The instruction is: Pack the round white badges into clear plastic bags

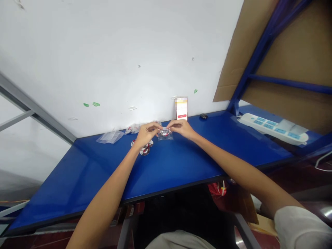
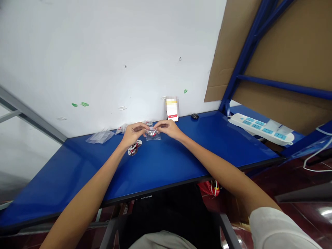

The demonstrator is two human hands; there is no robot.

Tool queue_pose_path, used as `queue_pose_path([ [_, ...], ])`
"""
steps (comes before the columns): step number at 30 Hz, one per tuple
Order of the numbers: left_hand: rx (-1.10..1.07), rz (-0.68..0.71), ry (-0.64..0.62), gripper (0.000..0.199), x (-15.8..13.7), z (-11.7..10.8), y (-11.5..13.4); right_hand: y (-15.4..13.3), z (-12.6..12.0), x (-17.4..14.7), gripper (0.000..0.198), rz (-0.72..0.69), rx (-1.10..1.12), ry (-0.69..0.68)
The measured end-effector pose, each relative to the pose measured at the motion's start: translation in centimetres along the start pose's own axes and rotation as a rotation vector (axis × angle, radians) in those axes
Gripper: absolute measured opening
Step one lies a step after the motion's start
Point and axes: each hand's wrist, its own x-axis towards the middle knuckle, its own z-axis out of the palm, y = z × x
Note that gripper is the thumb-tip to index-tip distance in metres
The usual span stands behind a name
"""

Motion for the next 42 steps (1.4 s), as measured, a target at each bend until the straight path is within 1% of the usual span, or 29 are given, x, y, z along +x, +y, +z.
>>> queue_pose_path([
  [3,-0.001,-0.022,-0.043,0.02,0.1,-0.4,0.3,-0.4,-0.4,-0.2,0.019,-0.058,-0.043,-0.059],
  [5,0.022,-0.045,-0.018,0.02,0.1,-0.4,0.3,-0.7,-0.6,-0.2,0.021,-0.088,-0.056,-0.11],
  [7,0.048,-0.062,0.03,0.02,0.2,-0.1,-0.1,-0.8,-0.7,-0.2,0.027,-0.077,-0.056,-0.139],
  [9,0.066,-0.053,0.058,0.02,0.3,0.3,-0.5,-0.5,-0.5,-0.1,0.031,-0.025,-0.068,-0.094],
  [11,0.073,-0.026,0.069,0.022,0.4,0.8,-1.0,0.1,-0.3,0.1,0.031,0.028,-0.089,-0.007],
  [13,0.076,-0.001,0.074,0.027,0.4,1.1,-1.2,0.8,0.0,0.3,0.033,0.052,-0.09,0.042],
  [15,0.08,0.012,0.071,0.029,0.5,1.2,-1.4,1.3,0.1,0.4,0.037,0.059,-0.085,0.043],
  [17,0.09,0.023,0.068,0.026,0.5,1.1,-1.5,1.2,0.2,0.3,0.038,0.061,-0.107,0.038],
  [21,0.102,0.043,0.051,0.021,0.7,0.7,-1.9,0.4,0.3,0.1,0.027,0.0,-0.247,0.005],
  [23,0.14,0.041,0.055,0.018,0.7,0.3,-1.8,0.0,0.4,0.2,0.02,-0.029,-0.343,0.016],
  [25,0.268,0.048,0.101,0.015,0.7,-0.5,-1.4,-0.1,0.4,0.7,0.014,-0.037,-0.484,0.09],
  [27,0.463,0.051,0.204,0.012,0.7,-1.9,-0.7,0.0,0.4,1.8,0.01,-0.046,-0.704,0.169],
  [28,0.556,0.044,0.269,0.012,0.7,-2.8,-0.4,0.2,0.5,2.5,0.01,-0.058,-0.842,0.178],
  [30,0.686,0.014,0.4,0.012,0.6,-4.6,0.2,0.8,1.1,4.1,0.015,-0.082,-1.134,0.127],
  [31,0.721,-0.002,0.458,0.013,0.6,-5.5,0.4,1.2,1.6,4.9,0.019,-0.09,-1.254,0.05],
  [33,0.76,-0.037,0.541,0.014,0.5,-6.9,0.3,2.4,2.9,6.3,0.024,-0.067,-1.411,-0.105],
  [34,0.771,-0.057,0.564,0.014,0.4,-7.4,0.1,3.0,3.6,6.8,0.026,-0.035,-1.445,-0.153],
  [35,0.779,-0.08,0.573,0.015,0.4,-7.8,-0.1,3.6,4.2,7.3,0.026,-0.001,-1.45,-0.178],
  [36,0.784,-0.105,0.572,0.015,0.4,-8.0,-0.4,4.2,4.6,7.7,0.024,0.029,-1.429,-0.176],
  [38,0.793,-0.153,0.548,0.016,0.3,-8.2,-1.0,5.0,4.8,8.2,0.021,0.069,-1.334,-0.135],
  [40,0.801,-0.187,0.515,0.015,0.4,-8.2,-1.5,5.4,4.1,8.5,0.024,0.071,-1.206,-0.132],
  [42,0.811,-0.203,0.486,0.016,0.4,-8.2,-1.6,5.4,3.0,8.5,0.027,0.026,-1.107,-0.204],
])
